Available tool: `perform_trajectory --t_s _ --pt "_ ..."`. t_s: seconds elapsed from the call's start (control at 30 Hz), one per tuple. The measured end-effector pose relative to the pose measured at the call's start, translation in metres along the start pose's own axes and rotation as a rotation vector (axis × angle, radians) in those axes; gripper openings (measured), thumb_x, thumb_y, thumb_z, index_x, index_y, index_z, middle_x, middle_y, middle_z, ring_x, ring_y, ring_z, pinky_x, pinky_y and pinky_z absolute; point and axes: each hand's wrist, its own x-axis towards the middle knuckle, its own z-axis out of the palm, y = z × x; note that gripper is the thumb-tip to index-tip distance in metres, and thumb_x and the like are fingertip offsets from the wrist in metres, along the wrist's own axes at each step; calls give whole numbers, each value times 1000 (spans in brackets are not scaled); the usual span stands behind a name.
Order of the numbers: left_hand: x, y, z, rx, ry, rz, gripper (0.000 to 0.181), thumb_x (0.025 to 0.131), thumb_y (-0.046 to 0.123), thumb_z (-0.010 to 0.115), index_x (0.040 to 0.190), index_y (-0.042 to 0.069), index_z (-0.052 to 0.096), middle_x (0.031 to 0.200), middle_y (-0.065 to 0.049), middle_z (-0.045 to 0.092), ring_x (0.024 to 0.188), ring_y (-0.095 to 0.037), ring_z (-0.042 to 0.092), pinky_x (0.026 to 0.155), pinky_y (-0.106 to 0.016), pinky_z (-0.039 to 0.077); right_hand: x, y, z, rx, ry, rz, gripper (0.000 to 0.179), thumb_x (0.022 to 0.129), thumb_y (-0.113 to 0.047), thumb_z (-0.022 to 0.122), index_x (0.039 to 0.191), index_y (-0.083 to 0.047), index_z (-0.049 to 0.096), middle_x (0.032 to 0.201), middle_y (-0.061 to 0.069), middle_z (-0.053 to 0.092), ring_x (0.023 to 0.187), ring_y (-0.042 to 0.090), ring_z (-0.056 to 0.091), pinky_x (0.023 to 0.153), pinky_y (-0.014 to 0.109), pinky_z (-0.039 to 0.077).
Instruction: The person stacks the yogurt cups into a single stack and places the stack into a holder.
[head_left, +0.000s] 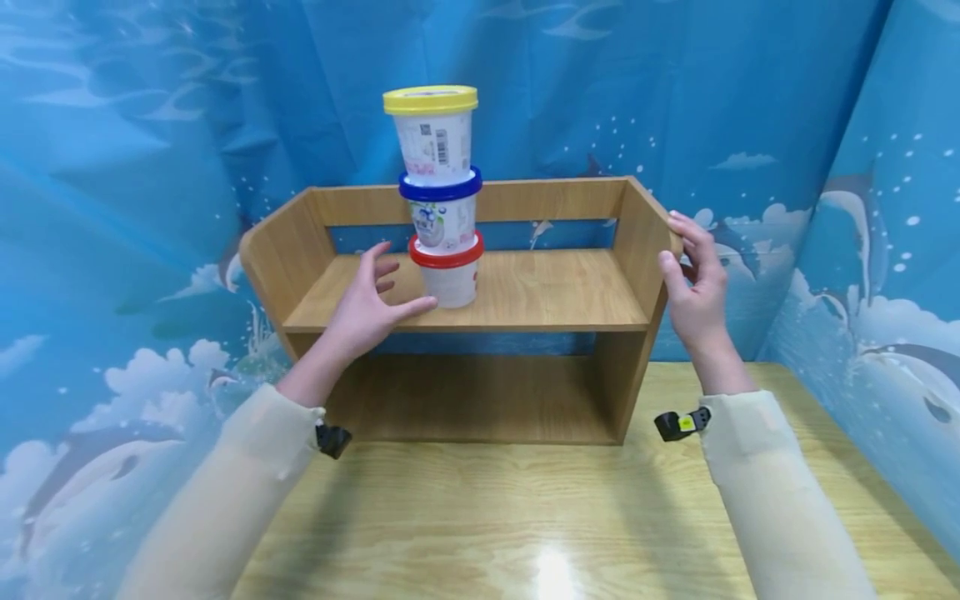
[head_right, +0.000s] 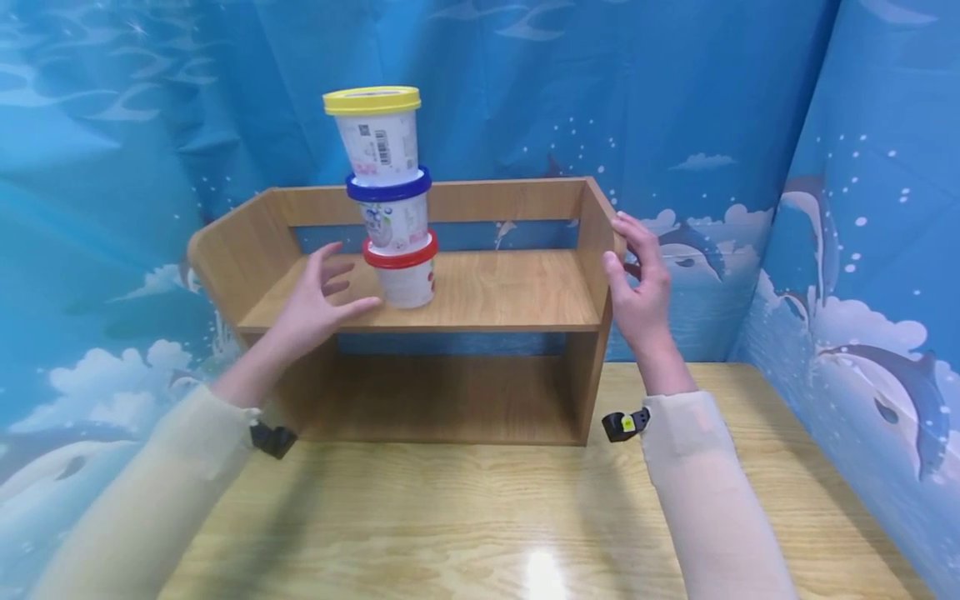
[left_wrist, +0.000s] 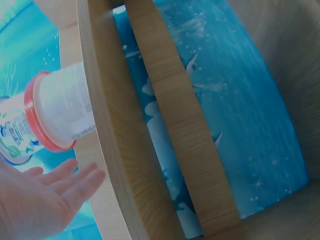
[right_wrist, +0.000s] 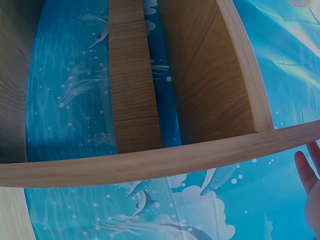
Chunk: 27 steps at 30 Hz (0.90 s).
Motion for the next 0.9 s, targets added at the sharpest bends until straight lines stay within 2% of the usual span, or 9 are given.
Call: perform_trajectory --t_s 0.17,0.33,0.53,0.73,0.9 --pt "-21 -5 1 19 25 16 104 78 48 78 154 21 12 155 -12 29 139 -35 30 104 -61 34 2 0 1 -6 -10 -20 40 98 -11 50 138 -8 46 147 1 43 127 20 47 89 22 40" --pt "-46 -12 2 14 67 83 98 79 45 79 152 19 19 153 -10 33 139 -32 31 106 -61 31 2 -2 0 -12 -24 -24 40 99 -11 50 138 -9 47 147 -1 43 127 19 47 87 21 40" --pt "-71 -24 6 -16 59 146 94 80 37 80 151 14 22 150 -11 38 138 -30 32 107 -58 31 3 -3 -1 -19 -29 -32 39 99 -11 50 138 -9 47 147 -1 43 128 18 47 86 21 39" --pt "-90 -37 14 -26 31 144 93 80 34 81 150 13 23 149 -10 39 138 -30 32 106 -58 31 5 -4 -4 -59 -45 -35 40 99 -11 52 139 -10 47 147 0 44 127 19 48 86 20 39" --pt "-99 -47 20 -31 3 119 92 80 30 82 150 16 24 149 -11 38 138 -31 31 108 -57 29 8 -7 -12 -101 -86 -14 43 97 -10 55 139 -11 49 147 0 44 125 21 51 84 19 40"
